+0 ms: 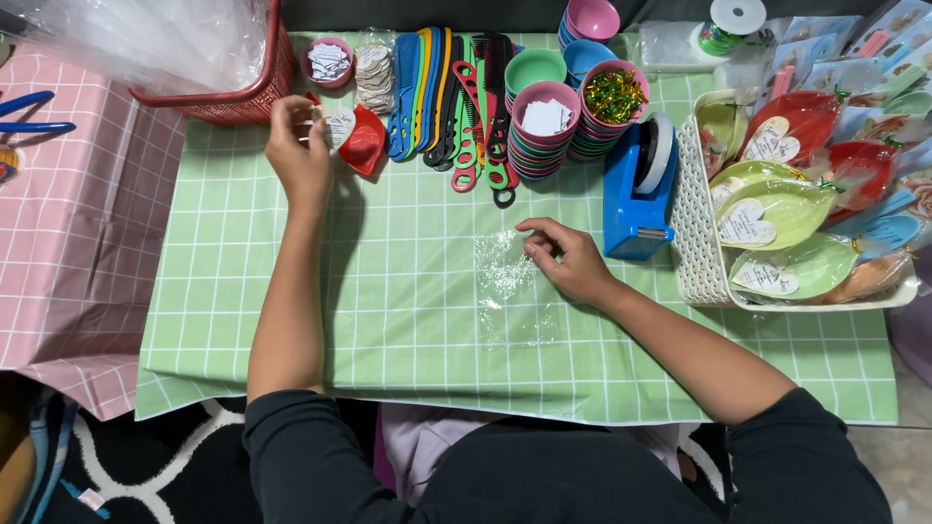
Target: The person places small decorative items and paper slips into heart-shaped plastic containers and then seals them inside plastic bags.
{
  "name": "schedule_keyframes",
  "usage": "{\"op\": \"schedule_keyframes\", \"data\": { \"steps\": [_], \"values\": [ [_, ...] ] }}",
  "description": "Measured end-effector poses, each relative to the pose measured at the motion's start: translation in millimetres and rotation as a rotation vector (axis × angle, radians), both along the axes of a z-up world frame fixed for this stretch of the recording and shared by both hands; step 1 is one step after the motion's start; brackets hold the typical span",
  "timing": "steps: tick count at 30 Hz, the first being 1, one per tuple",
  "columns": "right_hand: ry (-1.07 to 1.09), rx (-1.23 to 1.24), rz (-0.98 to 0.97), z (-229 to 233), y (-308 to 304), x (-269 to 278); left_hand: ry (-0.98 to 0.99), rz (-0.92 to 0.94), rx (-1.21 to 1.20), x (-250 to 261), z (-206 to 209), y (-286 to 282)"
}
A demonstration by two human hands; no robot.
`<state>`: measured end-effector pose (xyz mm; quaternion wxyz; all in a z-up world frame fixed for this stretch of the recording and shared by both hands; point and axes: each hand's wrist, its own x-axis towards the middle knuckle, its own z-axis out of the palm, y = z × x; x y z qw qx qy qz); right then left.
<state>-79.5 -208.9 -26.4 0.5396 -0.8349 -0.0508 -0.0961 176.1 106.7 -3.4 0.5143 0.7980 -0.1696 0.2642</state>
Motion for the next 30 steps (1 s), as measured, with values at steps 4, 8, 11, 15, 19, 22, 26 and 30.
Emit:
{"op": "schedule_keyframes", "data": {
  "steps": [4, 8, 11, 15, 19, 22, 26, 30],
  "values": [
    [0.006, -0.012, -0.003, 0.5, -0.3, -0.3, -0.072, 0.029, 0.164, 6.7, -21.5, -8.4],
    [0.011, -0.025, 0.009, 2.5, -0.1, -0.3, -0.022, -0.016, 0.181, 16.3, -41.7, -7.0],
    [0.014, -0.037, 0.012, 1.4, -0.1, -0.3, -0.035, -0.016, 0.230, 16.6, -45.5, -7.7],
    [0.018, -0.052, 0.016, -0.4, -0.3, -0.7, -0.174, 0.067, 0.489, 4.9, -35.1, -8.2],
    [0.026, -0.063, 0.028, 2.4, -1.0, -0.1, -0.208, 0.142, 0.631, -8.1, -24.6, -12.0],
    [0.025, -0.067, 0.029, 1.9, -1.4, 0.0, -0.293, 0.082, 0.707, -19.8, -4.2, -13.6],
    [0.031, -0.072, 0.029, 1.0, -1.2, -0.3, -0.281, 0.045, 0.922, -32.5, 9.4, -15.0],
    [0.018, -0.078, 0.023, -0.8, -1.0, -1.0, -0.188, 0.051, 1.094, -25.0, -13.6, -13.8]
  ]
}}
